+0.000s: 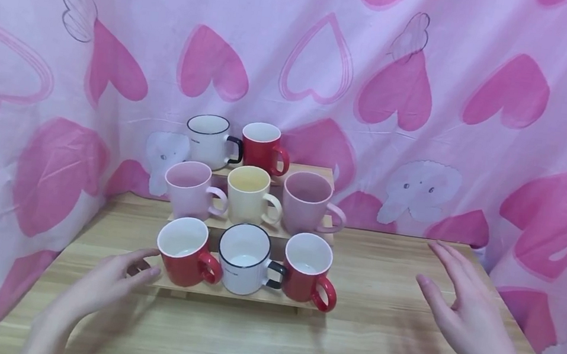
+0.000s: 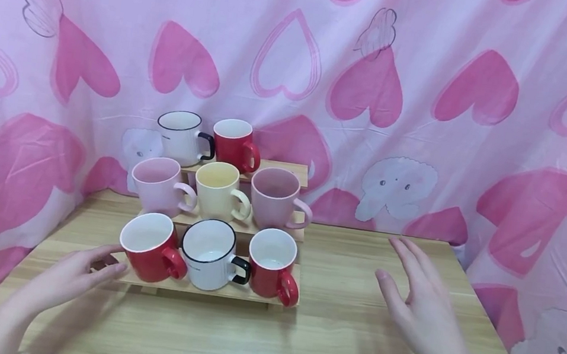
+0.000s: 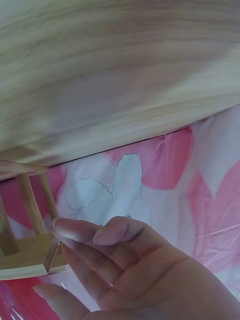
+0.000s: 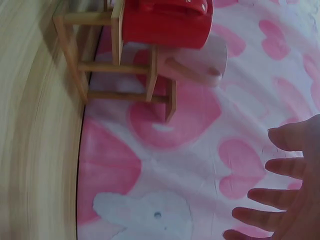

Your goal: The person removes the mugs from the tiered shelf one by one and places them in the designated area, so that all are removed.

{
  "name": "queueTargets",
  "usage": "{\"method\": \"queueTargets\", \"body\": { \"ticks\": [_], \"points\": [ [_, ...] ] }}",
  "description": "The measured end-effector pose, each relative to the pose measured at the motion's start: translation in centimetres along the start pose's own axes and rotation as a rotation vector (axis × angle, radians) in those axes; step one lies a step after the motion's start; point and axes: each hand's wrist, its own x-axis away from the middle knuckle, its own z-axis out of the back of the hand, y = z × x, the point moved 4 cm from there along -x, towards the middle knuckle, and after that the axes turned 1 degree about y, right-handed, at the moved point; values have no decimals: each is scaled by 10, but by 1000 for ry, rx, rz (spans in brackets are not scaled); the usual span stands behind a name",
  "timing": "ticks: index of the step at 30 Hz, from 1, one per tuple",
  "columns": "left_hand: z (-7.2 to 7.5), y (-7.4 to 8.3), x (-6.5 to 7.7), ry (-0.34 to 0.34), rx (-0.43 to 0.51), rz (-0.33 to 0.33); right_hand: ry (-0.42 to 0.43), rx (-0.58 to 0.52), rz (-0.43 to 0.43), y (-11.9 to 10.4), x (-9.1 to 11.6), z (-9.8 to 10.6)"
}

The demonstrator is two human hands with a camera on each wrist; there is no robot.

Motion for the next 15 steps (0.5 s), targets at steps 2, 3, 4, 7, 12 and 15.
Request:
{"method": "queueTargets", "body": {
  "ticks": [2,3,4,7,12,15],
  "points": [
    [0,1,-3,-9,15,-3,-9,-19,-7,-6,-3,-2],
    [0,1,-4,-13,21,-2,-15,-28,-12,-8,-5,-3],
    [0,1,-5,-15,27,-3,-18,-33,-17,-10,-6,-4],
    [0,1,-7,-31,43,-3,-47,-73,-53,-17,-11,-7],
    [-1,-1,-4,-63,87,18,-129,-182,-86,-32,-26,-9],
    [0,-2,-4,-77,119,23,-148,-234,-66,-43,-37,-6]
  ]
}}
